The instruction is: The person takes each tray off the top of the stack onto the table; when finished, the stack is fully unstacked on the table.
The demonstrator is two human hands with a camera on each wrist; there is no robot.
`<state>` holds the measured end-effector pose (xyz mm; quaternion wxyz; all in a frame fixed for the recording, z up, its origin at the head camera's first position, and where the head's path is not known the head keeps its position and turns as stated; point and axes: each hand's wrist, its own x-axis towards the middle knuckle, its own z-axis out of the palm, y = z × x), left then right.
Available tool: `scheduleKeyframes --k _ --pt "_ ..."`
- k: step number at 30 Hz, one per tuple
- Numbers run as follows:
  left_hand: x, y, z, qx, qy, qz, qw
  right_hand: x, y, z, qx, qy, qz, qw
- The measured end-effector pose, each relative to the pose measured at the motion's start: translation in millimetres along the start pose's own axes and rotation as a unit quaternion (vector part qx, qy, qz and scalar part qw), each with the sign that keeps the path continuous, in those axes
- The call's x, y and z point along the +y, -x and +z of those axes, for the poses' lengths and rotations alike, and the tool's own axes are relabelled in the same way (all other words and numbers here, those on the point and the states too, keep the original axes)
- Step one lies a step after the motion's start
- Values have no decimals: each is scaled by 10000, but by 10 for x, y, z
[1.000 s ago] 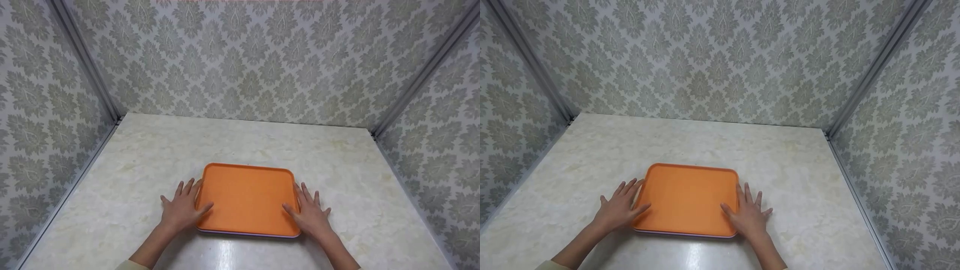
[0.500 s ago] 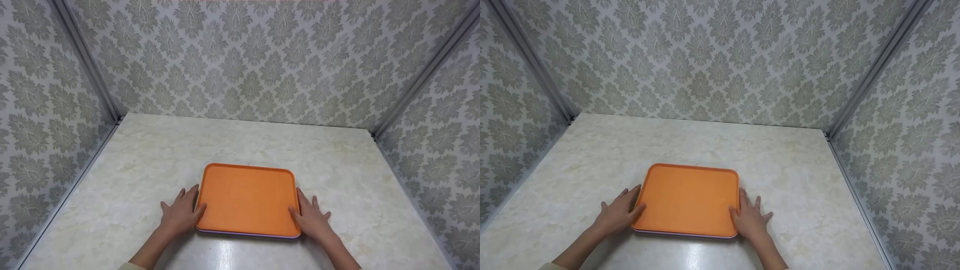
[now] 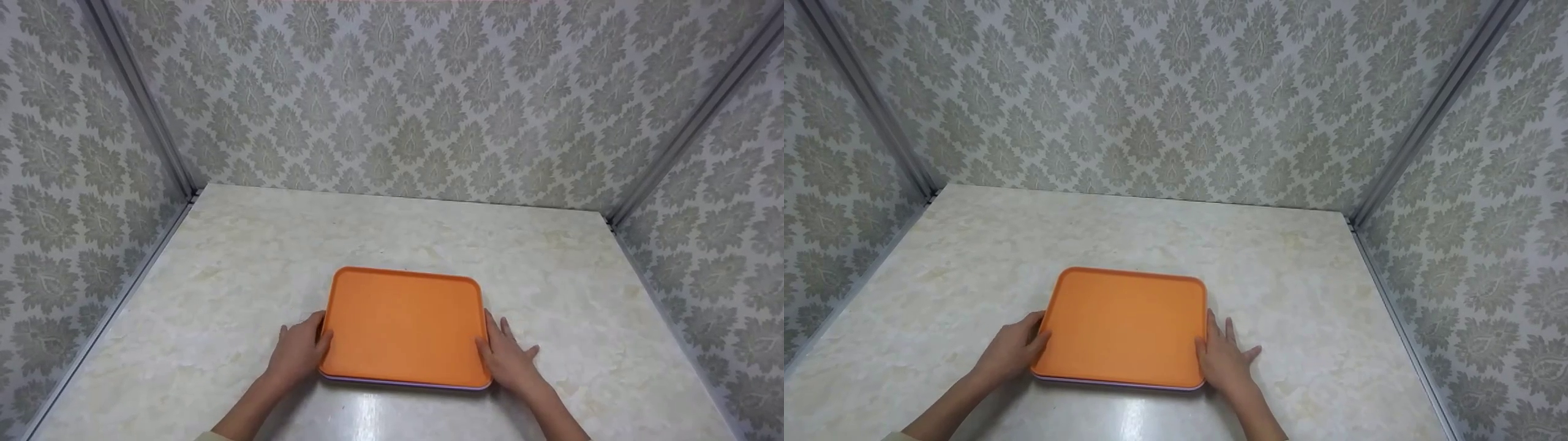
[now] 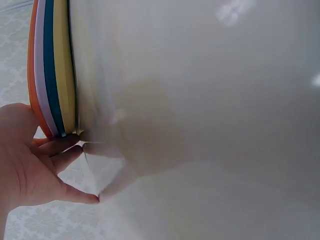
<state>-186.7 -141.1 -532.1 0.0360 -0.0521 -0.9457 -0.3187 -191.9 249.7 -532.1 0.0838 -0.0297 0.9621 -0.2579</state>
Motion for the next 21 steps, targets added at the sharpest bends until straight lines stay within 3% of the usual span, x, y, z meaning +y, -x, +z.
scheduleKeyframes --k 9,16,21 --pt "41 -16 4 630 533 -196 9964 -11 8 -6 46 -3 -45 10000" --pt "111 -17 -20 551 552 -488 9958 -14 13 -4 92 52 -76 9999" --pt "128 -18 -1 511 318 -385 9974 -23 3 -8 57 29 -23 10000"
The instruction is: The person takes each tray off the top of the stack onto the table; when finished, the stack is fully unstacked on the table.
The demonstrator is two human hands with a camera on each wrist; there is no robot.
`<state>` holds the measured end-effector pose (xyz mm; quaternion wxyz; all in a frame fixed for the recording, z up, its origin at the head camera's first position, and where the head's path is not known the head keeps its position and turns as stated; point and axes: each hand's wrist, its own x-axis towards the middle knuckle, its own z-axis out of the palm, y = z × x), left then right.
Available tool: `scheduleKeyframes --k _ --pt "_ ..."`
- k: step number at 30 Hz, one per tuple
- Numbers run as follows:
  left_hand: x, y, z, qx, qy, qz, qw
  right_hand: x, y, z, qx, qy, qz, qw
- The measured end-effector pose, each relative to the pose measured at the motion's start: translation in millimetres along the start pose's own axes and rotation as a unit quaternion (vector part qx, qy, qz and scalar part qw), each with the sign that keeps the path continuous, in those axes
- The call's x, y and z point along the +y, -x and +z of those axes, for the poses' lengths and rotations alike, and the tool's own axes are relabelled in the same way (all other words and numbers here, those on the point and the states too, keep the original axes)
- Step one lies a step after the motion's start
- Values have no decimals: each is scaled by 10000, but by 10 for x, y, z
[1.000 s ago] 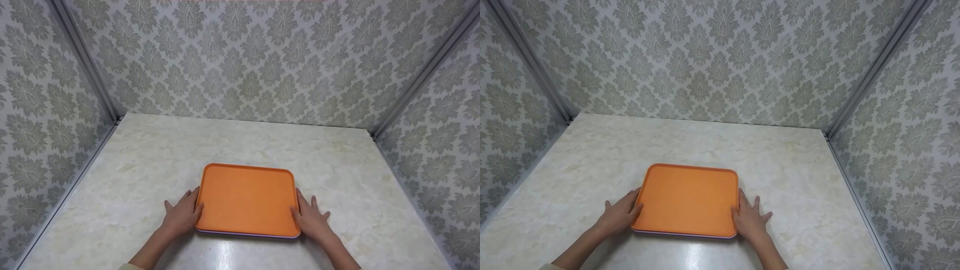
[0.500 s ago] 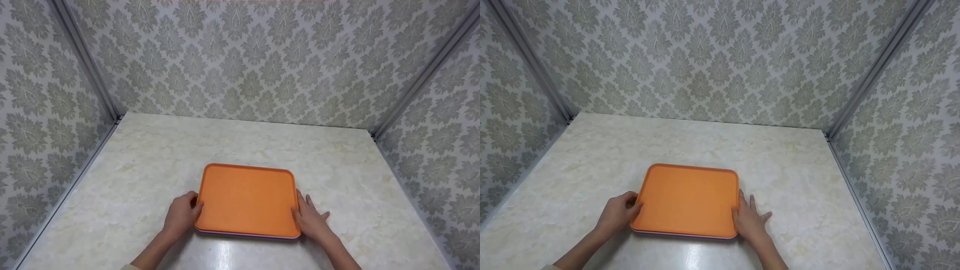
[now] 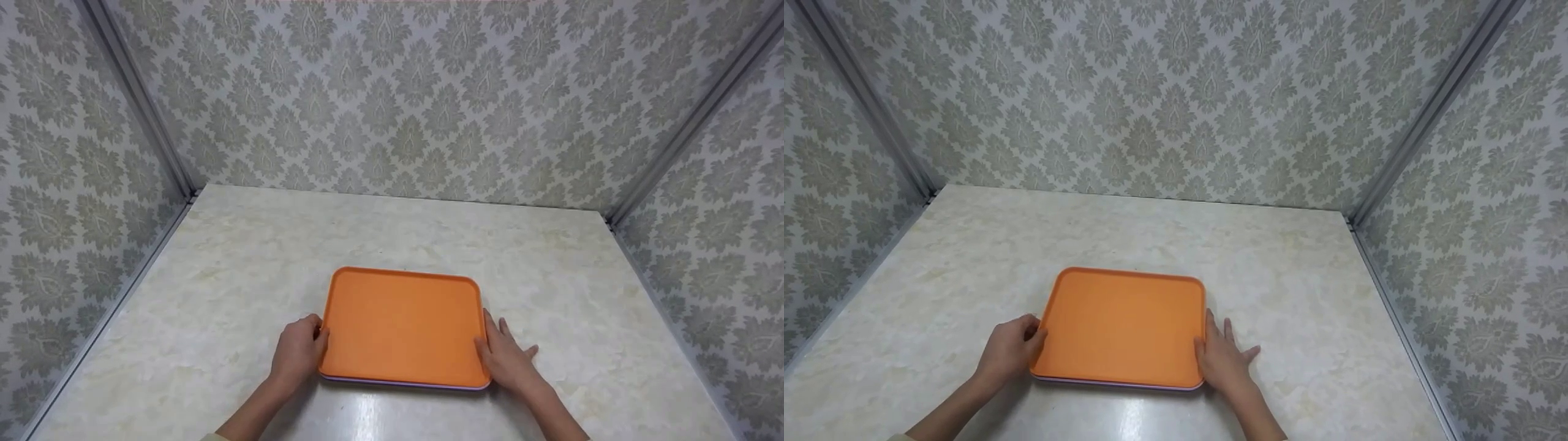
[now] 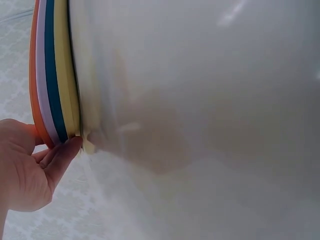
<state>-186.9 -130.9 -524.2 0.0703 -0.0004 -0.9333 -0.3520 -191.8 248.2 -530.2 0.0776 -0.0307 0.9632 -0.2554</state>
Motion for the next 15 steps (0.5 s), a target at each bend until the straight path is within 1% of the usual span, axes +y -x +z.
scheduleKeyframes --k 4,7,12,15 --pt "-9 9 -7 103 -81 135 9998 -5 -9 -17 -59 -73 50 9999" --pt "-14 11 -29 119 8 128 9998 -3 -10 -24 -55 -169 55 9998" --pt "-42 12 -74 56 228 -18 9997 6 -12 -17 -47 -220 74 9997" --pt "-73 12 -102 33 409 -205 9989 7 -3 -17 -13 -151 43 9999"
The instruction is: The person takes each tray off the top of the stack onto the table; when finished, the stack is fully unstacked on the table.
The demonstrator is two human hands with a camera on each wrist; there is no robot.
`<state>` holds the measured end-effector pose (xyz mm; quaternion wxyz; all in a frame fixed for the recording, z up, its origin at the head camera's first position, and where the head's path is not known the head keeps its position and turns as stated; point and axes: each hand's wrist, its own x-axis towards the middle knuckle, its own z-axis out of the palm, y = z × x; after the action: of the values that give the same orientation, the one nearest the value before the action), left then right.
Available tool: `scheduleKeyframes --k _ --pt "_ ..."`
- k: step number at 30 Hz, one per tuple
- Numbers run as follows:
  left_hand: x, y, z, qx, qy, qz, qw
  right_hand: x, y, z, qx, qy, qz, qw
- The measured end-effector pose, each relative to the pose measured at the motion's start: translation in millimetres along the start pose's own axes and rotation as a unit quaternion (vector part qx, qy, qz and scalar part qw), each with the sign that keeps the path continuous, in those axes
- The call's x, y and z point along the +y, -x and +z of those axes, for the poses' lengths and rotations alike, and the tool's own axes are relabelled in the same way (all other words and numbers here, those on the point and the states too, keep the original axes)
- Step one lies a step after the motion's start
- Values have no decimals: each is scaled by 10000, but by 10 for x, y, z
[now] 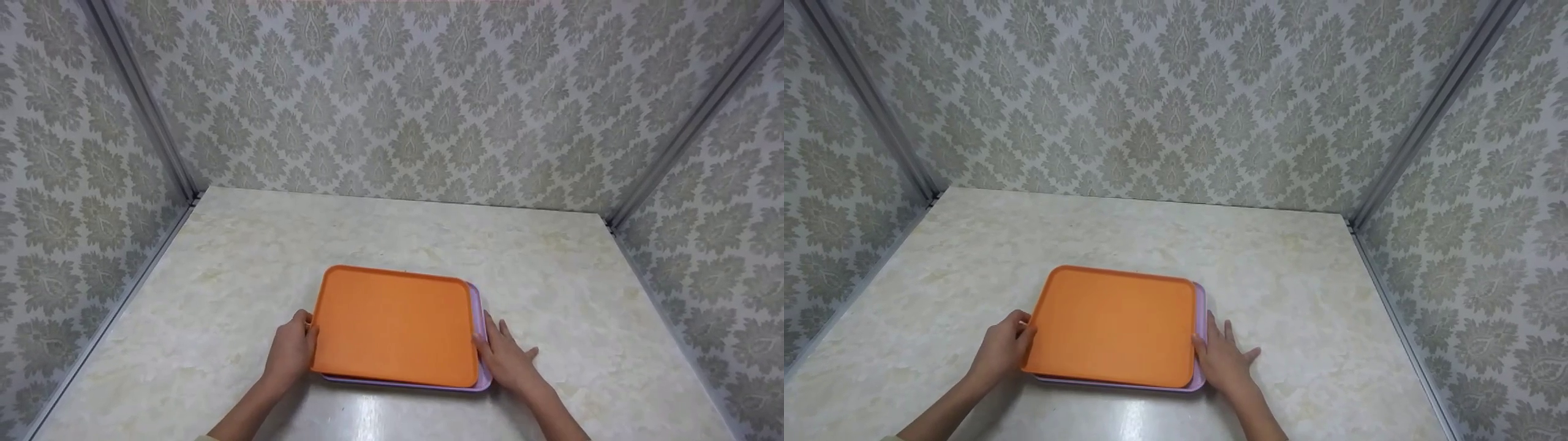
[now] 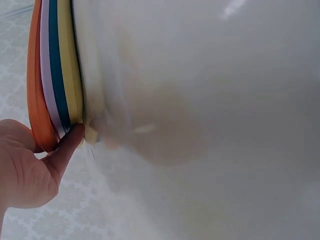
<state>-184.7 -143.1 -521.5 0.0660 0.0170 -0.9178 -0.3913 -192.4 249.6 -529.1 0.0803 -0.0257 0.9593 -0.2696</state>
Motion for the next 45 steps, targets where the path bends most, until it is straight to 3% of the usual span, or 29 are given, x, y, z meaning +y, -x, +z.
scheduleKeyframes --k 6,9,13,20,30,33,39,45 --pt "-5 -18 -106 -577 625 -553 9948 2 15 -11 97 186 -126 9997" --pt "22 -29 -182 -978 935 -836 9873 0 19 -15 103 200 -103 9997" --pt "21 -32 -265 -1177 1395 -1209 9757 2 11 -9 69 156 -58 9998" --pt "-89 0 -380 -920 2149 -1616 9588 -3 1 -6 88 118 -83 9999" --pt "-309 41 -638 -624 2631 -2169 9380 -3 12 -15 92 136 -59 9998" --pt "-390 56 -735 -602 2696 -2243 9346 7 7 -16 90 148 -67 9998" --pt "-537 96 -918 -394 2639 -2274 9365 6 -2 -19 28 221 -1 9998" --pt "-680 90 -1099 -298 2479 -2708 9297 -2 -16 -14 -13 203 60 9998"
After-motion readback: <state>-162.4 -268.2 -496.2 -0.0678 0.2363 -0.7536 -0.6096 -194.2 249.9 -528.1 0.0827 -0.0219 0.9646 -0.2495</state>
